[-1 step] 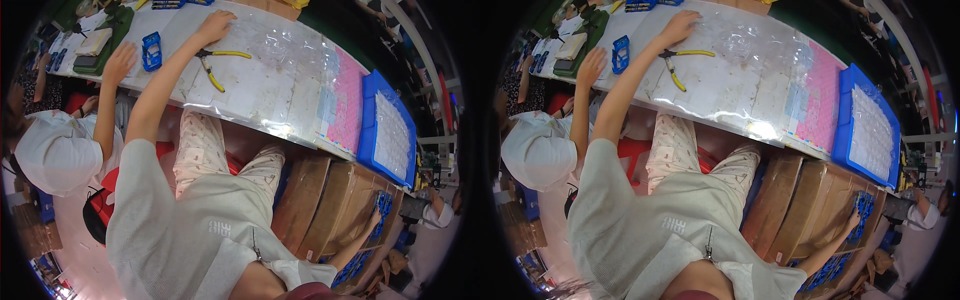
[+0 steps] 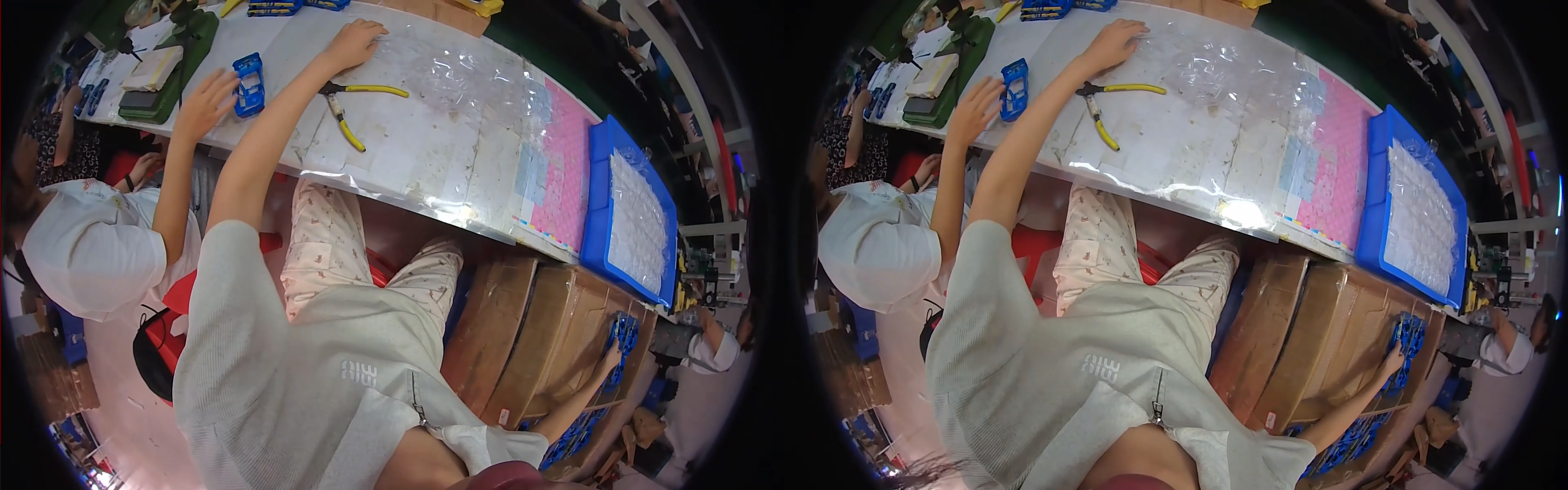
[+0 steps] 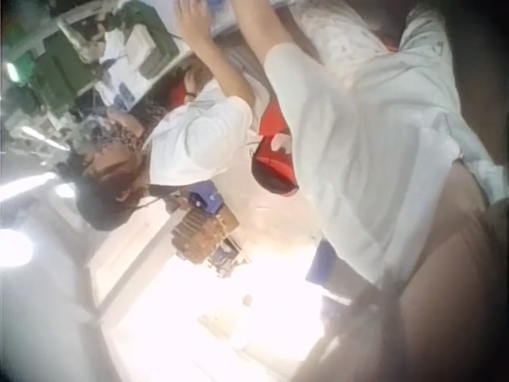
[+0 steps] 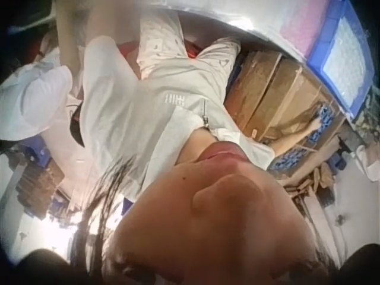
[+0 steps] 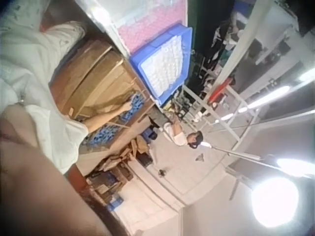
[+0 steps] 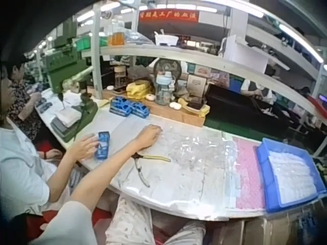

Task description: The person assembles toy cars by picking up plastic window inserts, fitting them into the toy car shells by hand and with pliers, and placing the assembled car shells into a box.

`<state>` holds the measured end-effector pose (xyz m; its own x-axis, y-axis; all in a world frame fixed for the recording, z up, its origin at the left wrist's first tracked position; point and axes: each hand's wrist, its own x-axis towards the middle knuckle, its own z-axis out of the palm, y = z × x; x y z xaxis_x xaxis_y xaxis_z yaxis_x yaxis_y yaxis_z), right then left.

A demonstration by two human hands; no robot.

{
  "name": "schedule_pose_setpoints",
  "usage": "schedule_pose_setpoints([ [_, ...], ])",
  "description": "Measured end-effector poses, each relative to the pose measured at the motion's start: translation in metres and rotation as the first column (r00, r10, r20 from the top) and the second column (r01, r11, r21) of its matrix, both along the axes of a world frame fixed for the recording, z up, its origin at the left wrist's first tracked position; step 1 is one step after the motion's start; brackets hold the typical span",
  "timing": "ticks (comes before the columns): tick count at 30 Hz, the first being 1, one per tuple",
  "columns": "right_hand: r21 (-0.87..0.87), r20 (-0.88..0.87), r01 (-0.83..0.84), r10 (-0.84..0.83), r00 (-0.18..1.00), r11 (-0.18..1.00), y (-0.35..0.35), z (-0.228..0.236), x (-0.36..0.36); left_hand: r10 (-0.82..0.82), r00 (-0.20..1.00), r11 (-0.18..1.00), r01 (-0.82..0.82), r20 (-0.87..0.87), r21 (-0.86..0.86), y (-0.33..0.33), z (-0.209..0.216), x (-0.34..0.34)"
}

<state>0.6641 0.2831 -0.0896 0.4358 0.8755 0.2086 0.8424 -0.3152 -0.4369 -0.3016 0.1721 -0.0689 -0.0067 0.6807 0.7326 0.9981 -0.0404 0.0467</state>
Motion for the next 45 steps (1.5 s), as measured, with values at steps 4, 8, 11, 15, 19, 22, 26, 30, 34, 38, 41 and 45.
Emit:
schedule_pose_setpoints([
  [4,0.110,0.174,0.157,-0.175,0.969,0.981,-0.012,0.010,0.012,0.110,0.991,0.983,-0.098,0.070,-0.153,0.017,-0.001,-0.002],
  [8,0.115,0.016,0.202,-0.205,0.979,0.973,-0.014,0.060,-0.028,0.197,0.976,0.976,-0.204,0.093,0.074,-0.015,0.034,0.022],
  [11,0.283,-0.791,0.213,0.102,0.603,0.935,-0.056,0.089,-0.037,-0.066,0.935,0.968,-0.025,0.348,0.251,-0.012,0.056,0.068],
  [15,0.336,-0.925,-0.002,0.330,0.191,0.942,-0.066,0.148,-0.132,-0.265,0.916,0.963,0.240,0.300,0.120,-0.076,0.084,0.153],
  [19,0.324,-0.937,-0.233,0.277,-0.214,0.917,-0.096,0.152,-0.250,-0.355,0.934,0.934,0.357,-0.043,0.027,-0.104,0.051,0.229],
  [22,0.219,-0.949,-0.466,0.076,-0.306,0.857,-0.109,0.129,-0.318,-0.382,0.913,0.905,0.339,-0.143,-0.257,-0.134,0.018,0.276],
  [26,0.113,-0.941,-0.608,-0.112,-0.320,0.786,-0.132,0.112,-0.387,-0.499,0.864,0.714,0.363,-0.071,-0.598,-0.184,-0.031,0.309],
  [30,0.012,-0.969,-0.679,-0.160,-0.190,0.734,-0.141,0.096,-0.422,-0.516,0.855,0.708,0.383,-0.063,-0.593,-0.196,-0.002,0.316],
  [34,0.006,-0.940,-0.714,-0.239,-0.243,0.700,-0.141,0.065,-0.421,-0.497,0.866,0.735,0.388,-0.052,-0.557,-0.192,0.021,0.313],
  [38,-0.039,-0.898,-0.700,-0.332,-0.289,0.713,-0.143,0.054,-0.425,-0.440,0.898,0.791,0.380,-0.016,-0.479,-0.181,0.023,0.313],
  [41,0.028,-0.889,-0.743,-0.323,-0.324,0.668,-0.145,0.053,-0.426,-0.349,0.934,0.780,0.336,0.078,-0.528,-0.171,0.032,0.313],
  [45,0.062,-0.867,-0.764,-0.345,-0.360,0.643,-0.147,0.051,-0.430,-0.192,0.979,0.751,0.189,0.065,-0.632,-0.166,0.020,0.319],
])
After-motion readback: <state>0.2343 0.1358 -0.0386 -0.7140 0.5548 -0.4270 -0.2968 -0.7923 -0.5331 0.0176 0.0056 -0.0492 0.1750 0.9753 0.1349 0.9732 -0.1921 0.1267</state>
